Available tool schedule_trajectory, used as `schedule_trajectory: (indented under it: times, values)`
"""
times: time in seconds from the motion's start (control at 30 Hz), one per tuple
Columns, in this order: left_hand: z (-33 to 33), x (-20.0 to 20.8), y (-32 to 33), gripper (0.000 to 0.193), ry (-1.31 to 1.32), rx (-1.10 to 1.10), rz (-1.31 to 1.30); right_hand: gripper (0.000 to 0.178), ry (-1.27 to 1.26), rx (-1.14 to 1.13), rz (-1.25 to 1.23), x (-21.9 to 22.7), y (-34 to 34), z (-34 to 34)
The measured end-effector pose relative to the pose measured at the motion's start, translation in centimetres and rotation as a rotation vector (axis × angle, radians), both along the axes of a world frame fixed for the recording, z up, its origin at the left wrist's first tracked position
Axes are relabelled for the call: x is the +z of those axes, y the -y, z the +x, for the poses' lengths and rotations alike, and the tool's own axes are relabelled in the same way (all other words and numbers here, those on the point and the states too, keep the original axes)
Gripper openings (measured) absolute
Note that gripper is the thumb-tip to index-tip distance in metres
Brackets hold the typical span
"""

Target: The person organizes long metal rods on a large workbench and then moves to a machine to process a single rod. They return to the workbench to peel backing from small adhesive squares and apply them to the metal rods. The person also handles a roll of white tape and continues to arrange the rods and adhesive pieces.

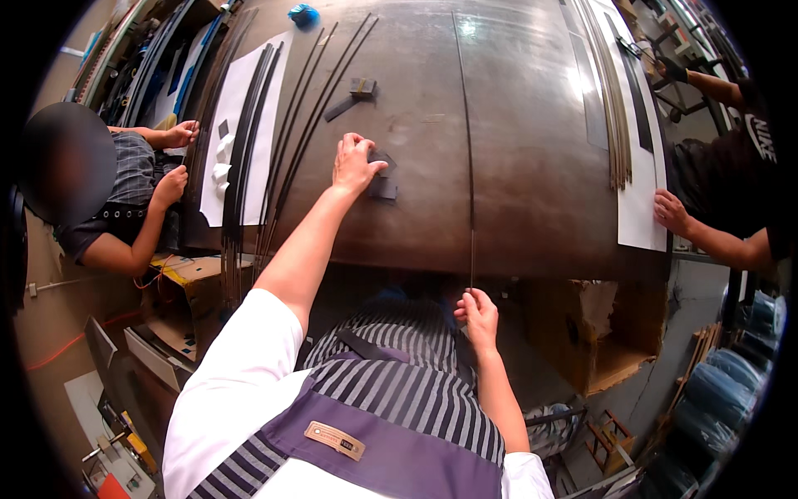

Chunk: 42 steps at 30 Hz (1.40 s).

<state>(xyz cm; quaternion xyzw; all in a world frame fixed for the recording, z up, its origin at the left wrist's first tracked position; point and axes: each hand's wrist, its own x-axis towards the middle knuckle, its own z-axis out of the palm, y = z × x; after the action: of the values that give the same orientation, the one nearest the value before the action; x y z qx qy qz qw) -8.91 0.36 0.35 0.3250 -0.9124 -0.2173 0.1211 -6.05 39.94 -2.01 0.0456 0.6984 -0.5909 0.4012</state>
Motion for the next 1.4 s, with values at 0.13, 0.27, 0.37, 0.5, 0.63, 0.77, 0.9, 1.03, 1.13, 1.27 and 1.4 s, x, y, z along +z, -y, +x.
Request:
schedule_trajectory:
  times: [0.13,0.27,0.37,0.5,0.63,0.77,0.9,1.03,1.13,1.27,1.4]
  values:
    - [-1.5,0.1,0.2,0.041,0.075,0.002,-0.022,0.02,-0.098,-0.014,0.107,0.3,-0.2,0.7]
    - [-1.1,0.9,0.5,0.034,-0.109,0.047,0.337,0.025,-0.495,0.093,0.321,-0.2,-1.7,1.1]
    - [0.3,3.6,-2.6,0.029,-0.284,-0.022,0.418,0.027,-0.675,0.065,0.294,4.7,0.4,0.3]
    - [4.9,6.9,-12.3,0.021,-0.38,-0.329,0.488,0.033,-0.299,0.035,-0.241,8.9,4.5,0.3]
    - [8.1,8.2,-17.4,0.022,-0.391,-0.454,0.571,0.048,0.037,-0.058,-0.596,10.2,7.4,1.2]
    - [9.2,8.2,-17.7,0.019,-0.408,-0.409,0.714,0.035,0.151,-0.211,-0.625,10.7,7.2,1.2]
    - [9.5,7.2,-17.5,0.012,-0.355,-0.197,1.107,0.016,0.069,-0.271,-0.432,8.7,6.9,1.2]
    - [7.7,3.6,-13.3,0.017,-0.291,-0.138,0.948,0.01,0.235,-0.46,-0.349,7.8,5.0,-0.6]
    - [7.0,2.5,-11.8,0.035,-0.158,-0.279,0.071,0.01,0.479,-0.412,-0.424,7.9,3.8,-1.0]
    - [7.0,6.7,-13.5,0.043,-0.276,-0.625,0.421,0.012,0.688,-0.341,-0.493,7.4,3.7,-0.9]
    - [7.5,6.6,-14.9,0.017,-0.229,-0.719,0.957,0.023,0.769,-0.162,-0.546,7.7,3.9,-0.9]
